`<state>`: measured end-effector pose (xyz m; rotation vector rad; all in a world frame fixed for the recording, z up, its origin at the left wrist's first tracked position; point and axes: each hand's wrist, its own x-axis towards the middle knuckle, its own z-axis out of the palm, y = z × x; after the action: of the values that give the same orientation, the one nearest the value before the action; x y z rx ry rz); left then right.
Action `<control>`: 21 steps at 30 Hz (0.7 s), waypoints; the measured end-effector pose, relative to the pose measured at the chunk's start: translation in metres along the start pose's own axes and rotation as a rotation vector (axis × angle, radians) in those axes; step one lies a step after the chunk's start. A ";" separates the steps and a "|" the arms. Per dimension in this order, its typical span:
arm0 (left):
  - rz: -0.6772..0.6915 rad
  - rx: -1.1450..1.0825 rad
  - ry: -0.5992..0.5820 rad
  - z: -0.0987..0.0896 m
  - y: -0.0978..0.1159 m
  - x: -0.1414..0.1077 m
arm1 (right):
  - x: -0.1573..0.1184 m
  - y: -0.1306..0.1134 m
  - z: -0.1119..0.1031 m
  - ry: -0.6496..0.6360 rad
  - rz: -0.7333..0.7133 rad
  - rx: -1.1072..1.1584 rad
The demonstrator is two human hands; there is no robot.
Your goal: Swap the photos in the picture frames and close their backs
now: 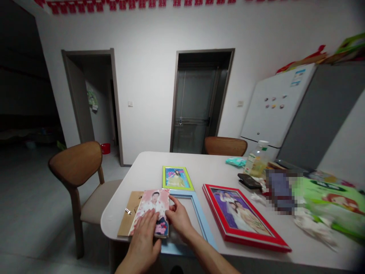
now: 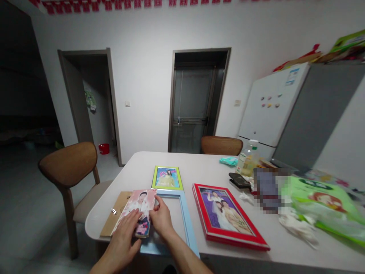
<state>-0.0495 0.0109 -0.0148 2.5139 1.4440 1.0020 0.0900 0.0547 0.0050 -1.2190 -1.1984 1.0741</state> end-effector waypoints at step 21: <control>-0.523 -0.974 0.188 0.015 0.039 0.027 | -0.008 -0.008 -0.091 0.109 0.155 0.019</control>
<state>-0.0023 0.0143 0.0009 1.3128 1.1230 1.3793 0.1792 0.0382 0.0153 -1.3554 -1.0219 1.1146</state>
